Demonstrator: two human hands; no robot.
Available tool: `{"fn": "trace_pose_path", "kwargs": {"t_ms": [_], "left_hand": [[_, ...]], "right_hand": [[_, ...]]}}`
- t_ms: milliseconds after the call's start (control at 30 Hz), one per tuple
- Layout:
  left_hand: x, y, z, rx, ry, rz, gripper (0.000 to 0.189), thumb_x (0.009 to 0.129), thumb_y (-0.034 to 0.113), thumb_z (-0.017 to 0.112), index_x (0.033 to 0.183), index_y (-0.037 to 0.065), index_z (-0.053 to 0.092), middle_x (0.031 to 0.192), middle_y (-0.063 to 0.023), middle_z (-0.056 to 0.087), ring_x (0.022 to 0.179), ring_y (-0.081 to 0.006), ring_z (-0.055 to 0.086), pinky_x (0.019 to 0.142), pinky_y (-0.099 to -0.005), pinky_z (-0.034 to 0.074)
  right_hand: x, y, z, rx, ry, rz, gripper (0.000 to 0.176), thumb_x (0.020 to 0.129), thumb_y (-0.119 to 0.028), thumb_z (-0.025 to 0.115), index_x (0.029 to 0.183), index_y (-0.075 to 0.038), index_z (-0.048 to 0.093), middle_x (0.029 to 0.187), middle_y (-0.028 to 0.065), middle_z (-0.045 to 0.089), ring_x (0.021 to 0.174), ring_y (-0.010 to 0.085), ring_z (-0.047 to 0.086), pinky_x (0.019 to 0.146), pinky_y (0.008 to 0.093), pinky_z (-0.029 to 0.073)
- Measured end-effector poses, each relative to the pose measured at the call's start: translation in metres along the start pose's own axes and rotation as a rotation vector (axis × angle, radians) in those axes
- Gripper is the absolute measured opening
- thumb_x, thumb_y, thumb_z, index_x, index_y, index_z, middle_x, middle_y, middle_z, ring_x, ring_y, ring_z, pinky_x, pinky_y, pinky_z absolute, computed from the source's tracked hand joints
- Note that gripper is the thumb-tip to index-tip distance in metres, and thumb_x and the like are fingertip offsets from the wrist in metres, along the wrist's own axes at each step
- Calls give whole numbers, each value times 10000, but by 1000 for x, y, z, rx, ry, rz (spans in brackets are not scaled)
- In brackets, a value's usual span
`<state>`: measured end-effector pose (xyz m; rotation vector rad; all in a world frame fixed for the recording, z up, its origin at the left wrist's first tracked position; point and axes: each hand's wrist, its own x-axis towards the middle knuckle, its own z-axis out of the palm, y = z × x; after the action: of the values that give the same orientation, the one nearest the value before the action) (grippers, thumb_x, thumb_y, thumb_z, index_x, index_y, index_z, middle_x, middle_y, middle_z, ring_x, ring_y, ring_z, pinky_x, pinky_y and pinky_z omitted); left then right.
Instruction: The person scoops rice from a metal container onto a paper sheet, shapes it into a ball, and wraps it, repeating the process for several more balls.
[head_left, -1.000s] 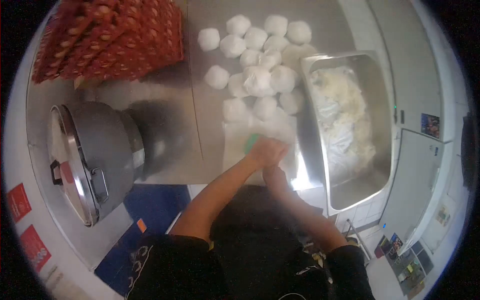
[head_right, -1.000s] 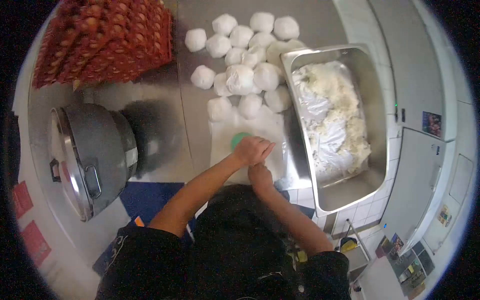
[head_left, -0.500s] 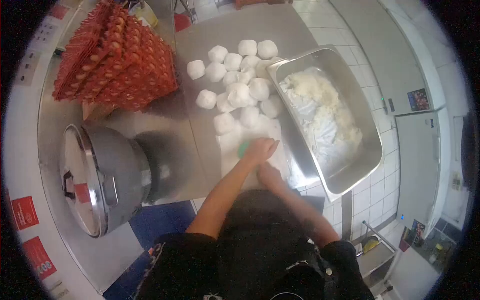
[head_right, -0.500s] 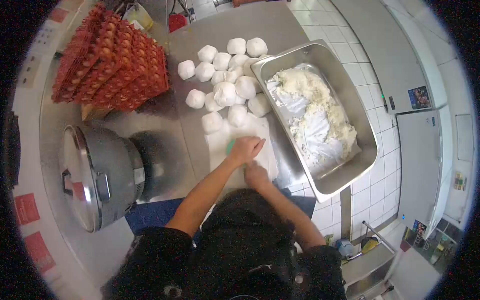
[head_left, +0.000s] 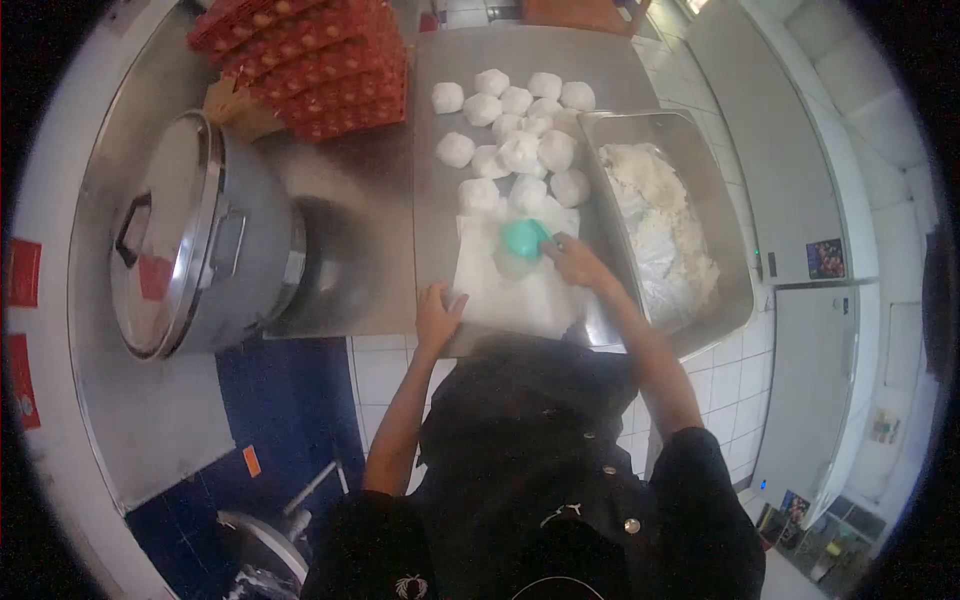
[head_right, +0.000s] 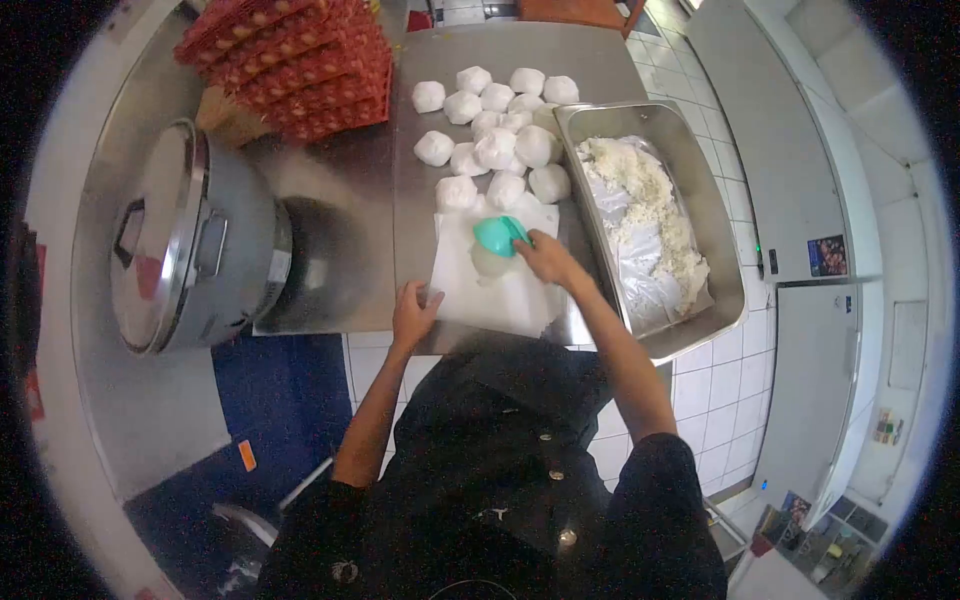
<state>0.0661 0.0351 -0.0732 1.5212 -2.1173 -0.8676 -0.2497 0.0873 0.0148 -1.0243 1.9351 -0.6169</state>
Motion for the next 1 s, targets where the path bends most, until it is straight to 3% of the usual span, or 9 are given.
{"fn": "trace_pose_path", "kwargs": {"t_ms": [67, 267, 400, 433, 533, 667, 733, 867, 1000], "left_hand": [[-9, 7, -1, 72, 29, 40, 511, 789, 337, 789, 1139, 28, 581, 1087, -155, 596, 1021, -340, 591, 886, -449, 479], [-9, 9, 1, 91, -3, -20, 454, 719, 313, 822, 997, 31, 601, 1005, -140, 594, 977, -335, 575, 833, -448, 470], [3, -8, 7, 46, -44, -18, 453, 661, 296, 867, 915, 40, 594, 935, -120, 584, 901, -296, 576, 770, -415, 469], [5, -9, 7, 43, -52, -32, 459, 647, 293, 877, 906, 43, 592, 923, -115, 581, 888, -287, 577, 759, -408, 468], [9, -8, 2, 17, -89, -70, 472, 625, 292, 893, 889, 48, 588, 903, -109, 580, 863, -274, 579, 746, -396, 467], [13, 1, -2, 11, -163, -203, 468, 629, 301, 892, 886, 54, 589, 907, -106, 580, 870, -277, 578, 749, -401, 466], [11, 0, -1, 41, -116, -133, 465, 633, 307, 891, 881, 58, 586, 914, -105, 581, 878, -282, 577, 750, -405, 467], [9, -5, 3, 26, -104, -125, 456, 640, 316, 887, 869, 70, 578, 927, -106, 582, 891, -294, 574, 751, -412, 467], [10, 5, -5, 40, -113, -120, 449, 636, 313, 877, 868, 71, 579, 939, -117, 588, 919, -308, 577, 765, -425, 470]], "right_hand": [[18, 12, -12, -255, 186, -242, 422, 984, -360, 542, 1097, 47, 548, 733, 176, 647, 539, 224, 632, 506, 365, 527], [24, -64, -52, -276, -183, -141, 375, 980, -321, 556, 1073, 39, 598, 730, 154, 669, 579, 257, 656, 509, 387, 533], [52, -99, -39, -462, -271, -75, 347, 941, -288, 560, 1104, 7, 646, 866, 167, 688, 726, 264, 683, 643, 369, 542], [60, -94, -35, -584, -212, -305, 357, 968, -320, 513, 1122, -33, 658, 970, 179, 690, 848, 293, 689, 720, 410, 552], [104, -69, -15, -874, -210, -327, 401, 970, -412, 527, 1141, -87, 688, 1128, 167, 695, 1040, 355, 660, 882, 465, 519], [96, -56, -29, -895, -172, -300, 376, 973, -420, 518, 1128, -125, 692, 1115, 160, 694, 1037, 366, 656, 892, 482, 515], [86, -40, -43, -879, -155, -283, 381, 975, -421, 511, 1115, -115, 690, 1099, 164, 695, 1043, 367, 653, 890, 490, 513], [46, -2, -55, -726, -66, -311, 447, 990, -414, 475, 1066, -24, 680, 1079, 214, 683, 982, 432, 648, 891, 519, 500], [7, 43, -29, -525, 84, -46, 479, 990, -426, 468, 1022, -4, 692, 1075, 246, 672, 994, 461, 631, 882, 531, 495]]}}
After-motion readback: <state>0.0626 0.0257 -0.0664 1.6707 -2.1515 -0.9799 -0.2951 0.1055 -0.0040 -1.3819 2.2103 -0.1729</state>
